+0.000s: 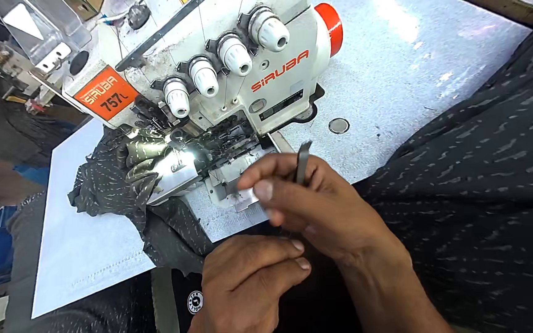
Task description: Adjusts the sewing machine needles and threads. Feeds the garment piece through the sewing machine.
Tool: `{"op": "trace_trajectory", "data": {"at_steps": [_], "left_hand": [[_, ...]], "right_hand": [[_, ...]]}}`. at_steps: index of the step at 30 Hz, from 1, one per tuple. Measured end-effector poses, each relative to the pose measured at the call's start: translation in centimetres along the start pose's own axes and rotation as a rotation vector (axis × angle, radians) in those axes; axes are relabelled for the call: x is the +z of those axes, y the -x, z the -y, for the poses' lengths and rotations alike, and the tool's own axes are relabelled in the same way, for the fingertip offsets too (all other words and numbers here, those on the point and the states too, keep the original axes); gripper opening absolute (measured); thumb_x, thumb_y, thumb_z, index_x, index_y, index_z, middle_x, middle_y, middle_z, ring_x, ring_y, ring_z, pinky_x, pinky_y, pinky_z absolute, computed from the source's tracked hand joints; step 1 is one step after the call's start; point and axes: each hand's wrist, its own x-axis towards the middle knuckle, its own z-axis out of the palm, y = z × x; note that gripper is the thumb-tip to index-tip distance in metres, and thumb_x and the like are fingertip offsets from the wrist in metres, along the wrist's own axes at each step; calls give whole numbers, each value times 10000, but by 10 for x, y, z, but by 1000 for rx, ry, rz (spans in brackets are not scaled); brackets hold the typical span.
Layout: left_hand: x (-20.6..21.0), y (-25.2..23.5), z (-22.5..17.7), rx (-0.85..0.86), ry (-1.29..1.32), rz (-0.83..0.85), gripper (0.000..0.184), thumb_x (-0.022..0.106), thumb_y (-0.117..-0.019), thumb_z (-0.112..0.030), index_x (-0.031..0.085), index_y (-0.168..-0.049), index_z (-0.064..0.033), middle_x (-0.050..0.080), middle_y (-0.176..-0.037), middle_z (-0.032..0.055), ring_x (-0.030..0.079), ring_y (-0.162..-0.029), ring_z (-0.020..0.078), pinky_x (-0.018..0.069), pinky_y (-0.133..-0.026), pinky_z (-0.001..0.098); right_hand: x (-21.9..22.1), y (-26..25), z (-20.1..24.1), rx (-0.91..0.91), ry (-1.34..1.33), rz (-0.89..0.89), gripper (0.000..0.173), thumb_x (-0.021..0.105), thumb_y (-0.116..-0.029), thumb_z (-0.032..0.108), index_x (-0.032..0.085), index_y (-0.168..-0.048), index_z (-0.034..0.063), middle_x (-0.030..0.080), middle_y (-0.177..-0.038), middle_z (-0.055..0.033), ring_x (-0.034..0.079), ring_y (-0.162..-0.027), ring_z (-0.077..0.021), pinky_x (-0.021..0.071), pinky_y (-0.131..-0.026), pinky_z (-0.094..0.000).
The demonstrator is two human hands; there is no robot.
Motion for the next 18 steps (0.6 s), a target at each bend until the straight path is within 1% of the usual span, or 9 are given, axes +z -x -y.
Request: {"op": "trace_trajectory", "data": {"at_steps": [2,4,5,7,9,11,13,15,18], "left_hand": [[-1,-1,2,-12,-46,-13,119,617,-993,-34,719,-1001,-94,750,-1109,50,698,-1135,219,593,-1006,369],[-7,1,3,-66,-95,-70,125,625,-997,-78,713,-1054,-146,718,-1197,13,661,-1202,210,577,-1026,377],[-13,2,5,-101,-130,-104,136,630,-1000,-109,711,-1079,-185,698,-1234,-18,658,-1199,187,585,-1005,364],[-31,1,10,-167,-213,-177,140,635,-1006,-153,716,-1097,-223,669,-1260,-52,688,-1107,134,623,-907,316],[-55,-7,18,-211,-301,-256,132,651,-998,-168,727,-1098,-209,662,-1246,-46,708,-965,102,643,-792,285],[-79,-19,28,-251,-363,-300,149,654,-998,-158,725,-1121,-114,651,-1257,5,697,-903,91,630,-730,262],[-100,-29,41,-313,-385,-302,215,624,-1000,-129,701,-1167,-17,613,-1313,64,690,-922,90,621,-715,248],[-115,-39,55,-381,-405,-269,254,584,-1006,-128,681,-1215,-22,577,-1384,73,685,-933,83,609,-696,237],[-125,-51,73,-444,-486,-164,307,538,-1042,-194,650,-1310,-95,550,-1445,53,666,-845,61,575,-648,230]], "right_hand": [[-3,3,-1,-29,-112,-78,126,607,-1001,98,709,-1072,76,520,-603,3,392,-424,14,357,-394,-119],[-7,7,-3,-74,-186,-108,115,602,-999,103,704,-1049,85,483,-586,17,377,-422,11,341,-396,-123],[-9,9,-5,-91,-206,-114,116,594,-1008,109,701,-1048,85,477,-591,22,376,-428,12,338,-399,-120],[-12,12,-8,-106,-227,-134,129,578,-1020,107,699,-1049,73,465,-582,24,369,-422,13,327,-391,-118],[-14,12,-9,-111,-237,-161,142,561,-1023,100,695,-1053,63,456,-576,21,359,-409,10,321,-379,-122],[-13,12,-7,-119,-206,-183,155,544,-1030,107,687,-1066,62,455,-583,22,347,-403,8,312,-373,-119],[-12,11,-3,-130,-180,-185,164,534,-1039,114,681,-1085,57,472,-600,17,348,-405,9,308,-369,-118],[-11,10,0,-142,-169,-179,166,526,-1047,117,673,-1091,53,494,-620,11,341,-402,10,300,-362,-115],[-12,9,2,-159,-173,-174,171,521,-1058,135,671,-1092,61,509,-654,8,326,-399,13,297,-358,-115]]}}
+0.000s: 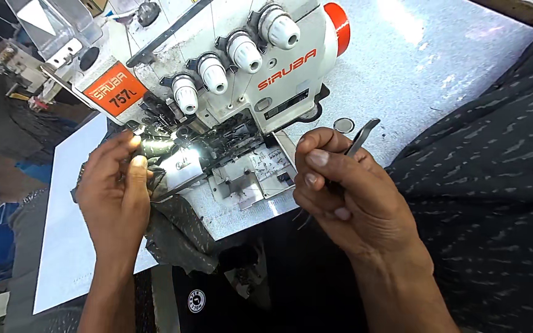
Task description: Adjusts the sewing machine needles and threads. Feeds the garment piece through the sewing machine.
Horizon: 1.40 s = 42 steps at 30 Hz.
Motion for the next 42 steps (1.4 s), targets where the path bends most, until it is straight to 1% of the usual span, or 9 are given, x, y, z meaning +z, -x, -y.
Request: {"op": "trace_trajectory", "data": {"at_steps": [3,7,9,12,17,23,31,37,42], "left_hand": [[4,-15,8,-9,-137,87,346,524,-1058,-258,632,-1360,-127,592,-1394,68,642,-854,74,549,-707,259],[13,-30,11,-13,-232,133,334,564,-1041,-296,655,-1296,-100,673,-1038,57,575,-734,107,489,-676,327],[16,-33,15,11,-254,115,280,576,-1040,-296,702,-1203,-107,654,-1065,57,603,-808,110,513,-723,318],[21,-35,18,32,-279,44,242,587,-1034,-282,729,-1123,-107,624,-993,55,529,-711,96,444,-639,282],[24,-39,30,9,-275,-34,234,599,-1026,-273,698,-1048,-63,617,-912,85,547,-727,159,463,-672,360],[23,-37,29,2,-235,-17,229,625,-1016,-278,719,-1074,-77,601,-874,43,475,-632,90,408,-584,278],[26,-42,22,-62,-364,11,240,517,-1031,-256,640,-1003,-52,627,-826,120,604,-734,267,461,-643,514],[28,-39,19,-109,-350,-23,214,529,-1016,-239,626,-964,-56,584,-771,98,556,-671,240,430,-604,479],[31,-36,24,-207,-200,-94,165,552,-1007,-198,653,-1038,-72,623,-814,48,579,-687,135,480,-638,370]], "right_hand": [[-2,-1,1,-9,-16,-1,178,513,-1063,145,666,-1091,59,514,-681,2,325,-404,10,295,-357,-117],[-2,-2,1,-9,-15,2,173,514,-1068,145,660,-1103,58,518,-679,1,332,-402,8,305,-357,-119],[-1,-2,1,-8,-12,5,175,516,-1068,152,661,-1101,61,513,-680,3,328,-402,8,301,-356,-121],[-1,-3,1,-10,-10,-2,181,520,-1066,161,669,-1102,65,519,-704,4,317,-398,6,292,-348,-120],[-1,-4,-2,18,16,-15,169,512,-1046,112,665,-1089,55,492,-656,-3,318,-390,1,291,-345,-125],[6,-13,-5,-39,-119,-18,143,494,-1056,107,634,-1021,109,463,-639,29,348,-414,5,318,-376,-126],[7,-23,-7,-110,-301,-39,178,440,-1064,104,584,-961,125,479,-663,27,393,-434,-12,354,-402,-123],[0,-24,-9,-83,-300,-42,193,434,-1046,96,587,-938,145,460,-633,43,386,-426,-5,345,-400,-120],[4,-21,-8,-106,55,-138,224,460,-1012,70,663,-935,125,460,-596,43,339,-399,1,309,-369,-133]]}}
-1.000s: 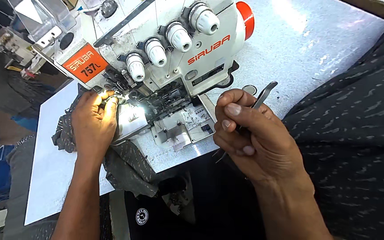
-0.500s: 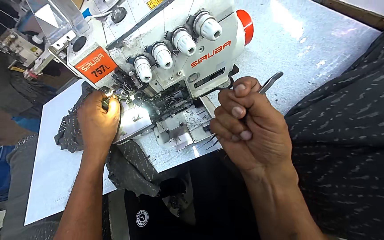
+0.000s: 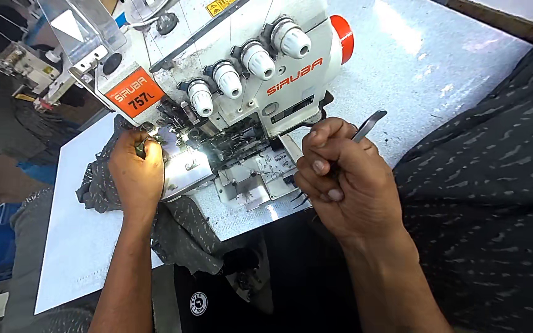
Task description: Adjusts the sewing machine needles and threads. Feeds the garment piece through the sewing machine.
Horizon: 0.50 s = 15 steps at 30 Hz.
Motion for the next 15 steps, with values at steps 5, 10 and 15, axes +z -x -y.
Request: {"op": "trace_trajectory", "data": {"at_steps": [5,10,15], "left_hand": [[9,5,5,-179,390,-99,102,556,-1029,-144,631,-1043,-77,594,-858,-16,591,-746,51,521,-702,252],[5,4,13,-200,496,-118,91,585,-1011,-144,642,-1036,-77,613,-864,-24,608,-749,56,538,-700,257],[-16,-1,35,-351,598,-145,51,568,-1030,-162,614,-1008,-158,533,-698,-91,402,-452,0,346,-402,152]], "right_hand": [[0,-2,3,48,17,58,217,464,-1048,114,674,-1083,75,472,-634,29,330,-402,0,301,-364,-127],[-5,-7,14,81,-144,178,185,461,-1063,169,633,-1087,105,470,-653,53,359,-416,7,327,-380,-123],[-9,-4,25,-123,429,167,193,515,-1025,135,694,-1068,81,499,-632,58,370,-434,-3,327,-389,-141]]}}
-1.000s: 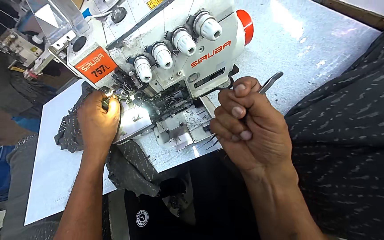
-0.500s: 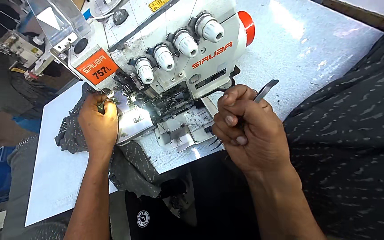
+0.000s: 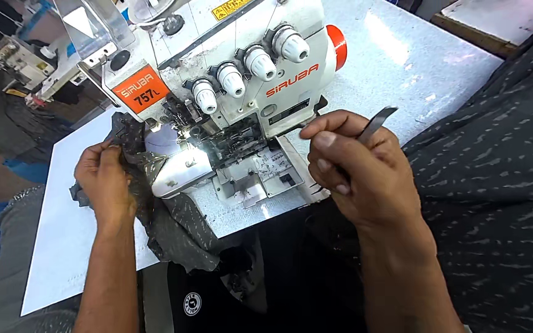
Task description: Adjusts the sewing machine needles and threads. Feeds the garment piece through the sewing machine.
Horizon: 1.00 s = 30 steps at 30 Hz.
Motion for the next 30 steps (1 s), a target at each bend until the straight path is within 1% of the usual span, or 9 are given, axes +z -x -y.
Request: {"op": "trace_trajectory", "data": {"at_steps": [5,13,15,17,19,22,24,26,30], "left_hand": [[-25,-14,7,-166,131,-83,100,538,-1026,-156,577,-940,-190,495,-641,-81,395,-438,20,337,-389,164],[-30,-20,16,-426,359,-74,61,518,-1037,-192,574,-1021,-209,577,-744,-50,507,-523,33,426,-452,170],[-29,-19,17,-315,172,-59,98,519,-1037,-134,597,-1089,-165,596,-792,-38,522,-536,38,453,-462,181],[-35,-12,19,7,-247,2,284,538,-993,-51,598,-1270,-65,615,-1083,51,571,-666,103,519,-583,280],[-37,-2,13,326,-494,54,415,524,-940,-32,589,-1350,-49,583,-1326,166,566,-728,184,481,-626,381],[-25,10,-7,616,-514,267,355,523,-1009,-137,625,-1342,-67,629,-1279,145,551,-654,126,475,-556,316],[-10,13,-19,623,-548,422,366,556,-1025,-243,652,-1350,-104,648,-1247,108,563,-688,129,484,-584,336],[-1,11,-25,585,-632,478,282,611,-1026,-300,713,-1238,-144,672,-1164,68,640,-836,165,550,-732,405],[1,2,-27,575,-663,484,174,640,-1018,-267,710,-1015,-108,625,-933,43,564,-727,152,481,-664,381]], "right_hand": [[11,-5,-4,-84,439,37,136,616,-1008,125,733,-1041,64,630,-704,35,503,-510,-42,401,-435,-178],[22,-24,-22,-38,484,-36,87,669,-980,176,735,-964,121,668,-724,60,566,-565,-24,446,-484,-188],[22,-24,-20,-14,577,-78,96,664,-976,204,740,-957,150,663,-720,74,547,-545,-27,427,-466,-209],[21,-22,-17,-17,642,-105,94,664,-974,218,741,-957,166,662,-721,87,529,-526,-20,410,-447,-210],[21,-19,-12,-30,650,-108,92,659,-977,211,738,-963,168,656,-722,92,514,-519,-16,389,-438,-200],[21,-16,-7,-43,592,-90,84,655,-987,177,732,-975,146,653,-719,76,511,-511,-23,385,-428,-182],[24,-14,-1,-45,545,-80,88,650,-1011,168,725,-999,124,650,-721,49,493,-487,-40,369,-407,-168],[24,-14,2,-50,518,-78,92,641,-1018,166,719,-1011,118,637,-713,44,489,-488,-37,362,-406,-161],[22,-15,2,-48,539,-77,99,643,-1015,175,722,-1006,115,637,-711,37,502,-503,-48,367,-424,-171]]}}
